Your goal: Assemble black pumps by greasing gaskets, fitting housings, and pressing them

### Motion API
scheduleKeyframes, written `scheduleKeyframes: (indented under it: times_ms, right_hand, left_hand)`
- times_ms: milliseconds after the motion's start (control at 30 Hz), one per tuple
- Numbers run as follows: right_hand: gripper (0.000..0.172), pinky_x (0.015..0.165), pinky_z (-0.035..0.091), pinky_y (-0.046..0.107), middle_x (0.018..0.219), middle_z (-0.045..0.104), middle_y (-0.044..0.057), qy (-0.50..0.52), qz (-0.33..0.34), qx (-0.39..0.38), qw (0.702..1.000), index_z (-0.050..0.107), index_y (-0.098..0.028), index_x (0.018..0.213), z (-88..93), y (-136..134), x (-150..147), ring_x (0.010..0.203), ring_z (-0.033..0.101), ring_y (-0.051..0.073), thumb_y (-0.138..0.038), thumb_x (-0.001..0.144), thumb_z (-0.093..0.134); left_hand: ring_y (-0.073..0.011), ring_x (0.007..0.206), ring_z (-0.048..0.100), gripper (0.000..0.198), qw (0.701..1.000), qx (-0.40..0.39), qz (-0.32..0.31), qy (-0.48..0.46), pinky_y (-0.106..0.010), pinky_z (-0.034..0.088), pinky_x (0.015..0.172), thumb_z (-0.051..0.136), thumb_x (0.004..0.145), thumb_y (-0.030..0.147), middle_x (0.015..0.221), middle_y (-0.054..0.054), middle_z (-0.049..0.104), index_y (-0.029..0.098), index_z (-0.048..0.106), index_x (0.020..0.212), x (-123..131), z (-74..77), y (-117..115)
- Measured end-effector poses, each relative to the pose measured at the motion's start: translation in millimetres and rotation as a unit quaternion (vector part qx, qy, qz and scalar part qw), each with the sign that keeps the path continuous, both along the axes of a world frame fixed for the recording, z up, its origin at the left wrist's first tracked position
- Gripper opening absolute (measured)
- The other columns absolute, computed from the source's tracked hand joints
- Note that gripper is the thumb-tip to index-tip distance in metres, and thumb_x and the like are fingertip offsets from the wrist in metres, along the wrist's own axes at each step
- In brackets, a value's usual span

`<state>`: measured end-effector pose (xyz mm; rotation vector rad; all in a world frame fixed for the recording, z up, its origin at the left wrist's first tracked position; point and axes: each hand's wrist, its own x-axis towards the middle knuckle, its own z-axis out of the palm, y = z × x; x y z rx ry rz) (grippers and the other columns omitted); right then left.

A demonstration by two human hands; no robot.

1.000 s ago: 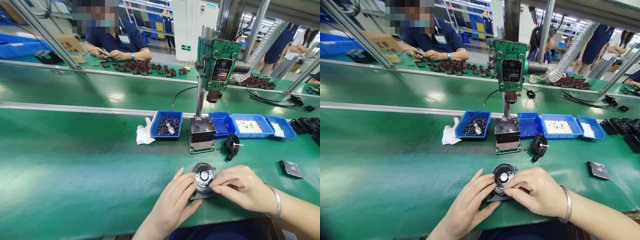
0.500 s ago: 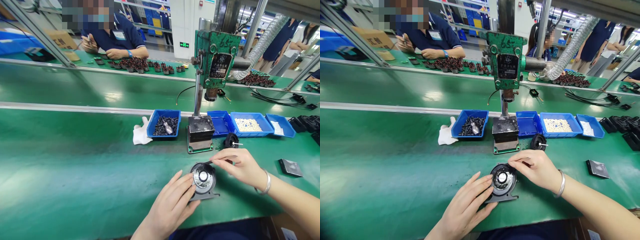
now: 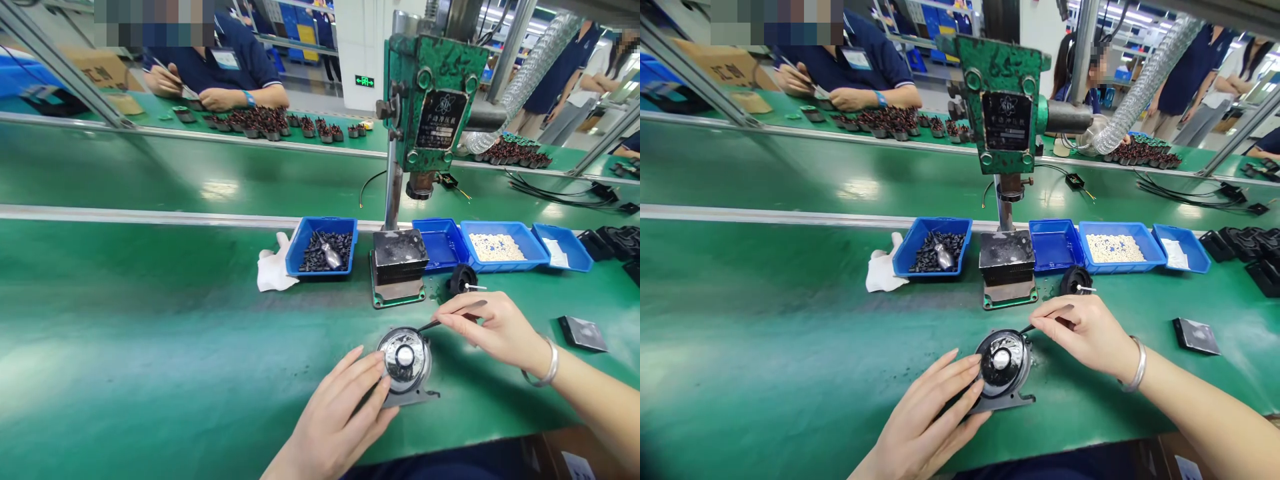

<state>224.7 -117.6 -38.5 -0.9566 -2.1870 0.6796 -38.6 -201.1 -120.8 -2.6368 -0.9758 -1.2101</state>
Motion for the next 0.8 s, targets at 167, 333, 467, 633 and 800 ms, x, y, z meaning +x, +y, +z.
scheduleKeyframes:
  times_ms: [167,333,467,633,800]
  right_hand:
    - [0.016,0.070,0.054,0.017,0.087,0.077,0.001,-0.013,0.030,0.007,0.999,0.075,-0.017,0.086,3.2,-2,9,0.078,0.072,0.009,-0.019,0.093,0.061]
    - [0.013,0.069,0.054,0.019,0.088,0.077,0.002,-0.022,0.083,0.027,0.996,0.072,-0.017,0.092,7.5,-16,14,0.077,0.071,0.010,-0.018,0.094,0.060]
    - [0.012,0.072,0.056,0.020,0.092,0.076,0.004,-0.023,0.105,0.020,0.994,0.068,-0.016,0.102,4.9,-38,15,0.082,0.071,0.012,-0.014,0.094,0.059]
    - [0.022,0.082,0.058,0.022,0.103,0.076,0.008,0.009,0.144,0.041,0.989,0.062,-0.014,0.113,-1.9,-62,11,0.096,0.071,0.013,-0.007,0.092,0.057]
    - [0.021,0.071,0.059,0.022,0.108,0.076,0.010,-0.037,0.147,0.137,0.979,0.064,-0.012,0.112,-13.3,-76,-1,0.093,0.072,0.014,-0.013,0.096,0.050]
  left_hand:
    - [-0.0223,0.116,0.063,0.023,1.000,-0.004,-0.003,0.007,-0.047,0.046,0.112,0.069,0.084,0.009,0.105,-0.011,0.072,0.010,0.066,0.107,0,1.8,1]
    - [-0.0219,0.118,0.062,0.024,1.000,0.001,-0.007,0.007,-0.047,0.044,0.114,0.070,0.082,0.006,0.105,-0.011,0.072,0.008,0.067,0.106,1,2.2,1]
    - [-0.0211,0.118,0.061,0.023,1.000,0.008,-0.006,0.004,-0.045,0.043,0.115,0.071,0.082,0.006,0.104,-0.011,0.072,0.007,0.067,0.105,3,3.6,1]
    - [-0.0209,0.117,0.062,0.024,1.000,0.004,-0.004,0.000,-0.045,0.043,0.114,0.072,0.081,0.007,0.103,-0.011,0.072,0.007,0.067,0.104,4,2.5,1]
    - [-0.0228,0.117,0.062,0.028,1.000,0.011,-0.005,-0.006,-0.046,0.045,0.112,0.074,0.079,0.007,0.103,-0.012,0.072,0.007,0.067,0.106,4,-1.4,0]
